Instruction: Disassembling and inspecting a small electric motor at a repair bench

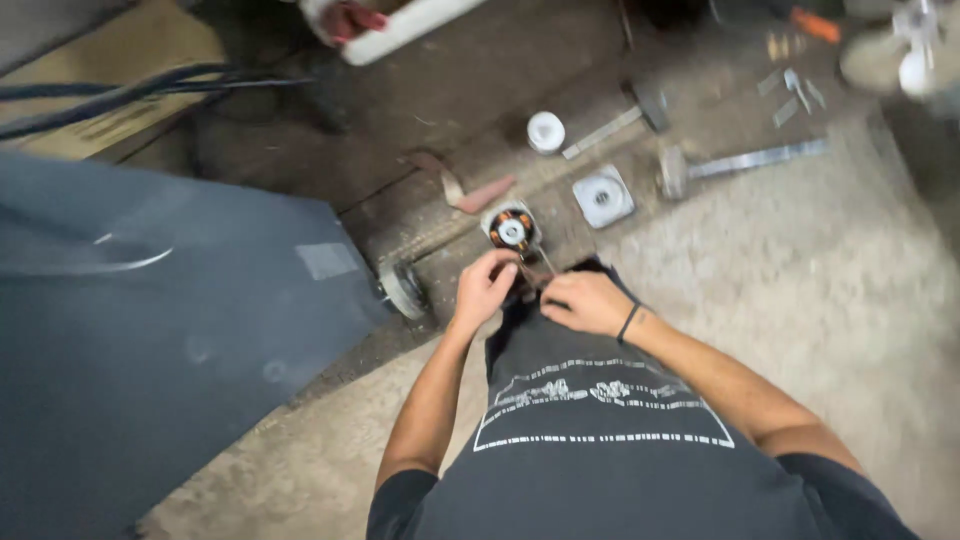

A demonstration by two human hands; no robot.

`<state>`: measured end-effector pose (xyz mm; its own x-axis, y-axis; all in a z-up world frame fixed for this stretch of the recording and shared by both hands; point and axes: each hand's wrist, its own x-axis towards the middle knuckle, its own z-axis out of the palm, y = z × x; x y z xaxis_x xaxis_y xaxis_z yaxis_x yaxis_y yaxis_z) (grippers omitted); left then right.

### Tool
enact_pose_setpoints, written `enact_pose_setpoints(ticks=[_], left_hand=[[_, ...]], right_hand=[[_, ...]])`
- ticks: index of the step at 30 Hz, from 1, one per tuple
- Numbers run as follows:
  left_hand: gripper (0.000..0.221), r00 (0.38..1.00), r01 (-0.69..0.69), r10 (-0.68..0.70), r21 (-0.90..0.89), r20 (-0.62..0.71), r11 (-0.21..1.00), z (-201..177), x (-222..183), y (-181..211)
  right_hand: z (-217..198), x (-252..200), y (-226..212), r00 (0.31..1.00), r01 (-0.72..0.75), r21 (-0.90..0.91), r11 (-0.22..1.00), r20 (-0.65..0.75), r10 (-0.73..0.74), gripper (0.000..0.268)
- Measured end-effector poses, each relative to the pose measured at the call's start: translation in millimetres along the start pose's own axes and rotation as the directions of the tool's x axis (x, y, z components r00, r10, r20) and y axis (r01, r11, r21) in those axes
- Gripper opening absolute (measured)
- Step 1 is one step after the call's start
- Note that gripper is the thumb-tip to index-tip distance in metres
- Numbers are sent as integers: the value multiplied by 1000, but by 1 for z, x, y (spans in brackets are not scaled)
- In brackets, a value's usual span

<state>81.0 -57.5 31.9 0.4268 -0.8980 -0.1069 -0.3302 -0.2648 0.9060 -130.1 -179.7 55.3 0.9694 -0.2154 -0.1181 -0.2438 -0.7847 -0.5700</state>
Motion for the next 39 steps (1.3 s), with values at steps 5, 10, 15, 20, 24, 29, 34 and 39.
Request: enact_pose_setpoints(ticks=[5,10,15,20,24,29,34,39], left_hand=[[22,996,-69,70,-15,62,997,9,7,3],[20,988,-126,131,-59,87,990,12,14,20],[20,995,-98,99,-44,24,994,17,15,31],[20,993,5,-6,-5,-117,1000,21,12,42],[18,956,127,-124,-8,-266,992,45,9,60],[22,977,151,-126,147,-172,978,93,21,102],[51,865,486,-476,25,-160,874,146,37,107],[74,740,621,-649,-193,-175,760,200,44,87]], right_hand=[[-1,-28,1,973,-193,54,980,-119,198,20],[-21,-42,17,948,-282,0,960,-158,278,18],[-43,-37,47,950,-273,53,960,-139,278,18],[-72,-12,104,971,-192,34,981,-138,195,17],[-118,18,155,990,-65,27,998,-126,67,14],[-166,54,205,989,54,40,998,-142,-48,15],[-155,84,228,985,91,-23,996,148,-86,29],[-137,97,216,899,121,-75,990,432,-77,39]])
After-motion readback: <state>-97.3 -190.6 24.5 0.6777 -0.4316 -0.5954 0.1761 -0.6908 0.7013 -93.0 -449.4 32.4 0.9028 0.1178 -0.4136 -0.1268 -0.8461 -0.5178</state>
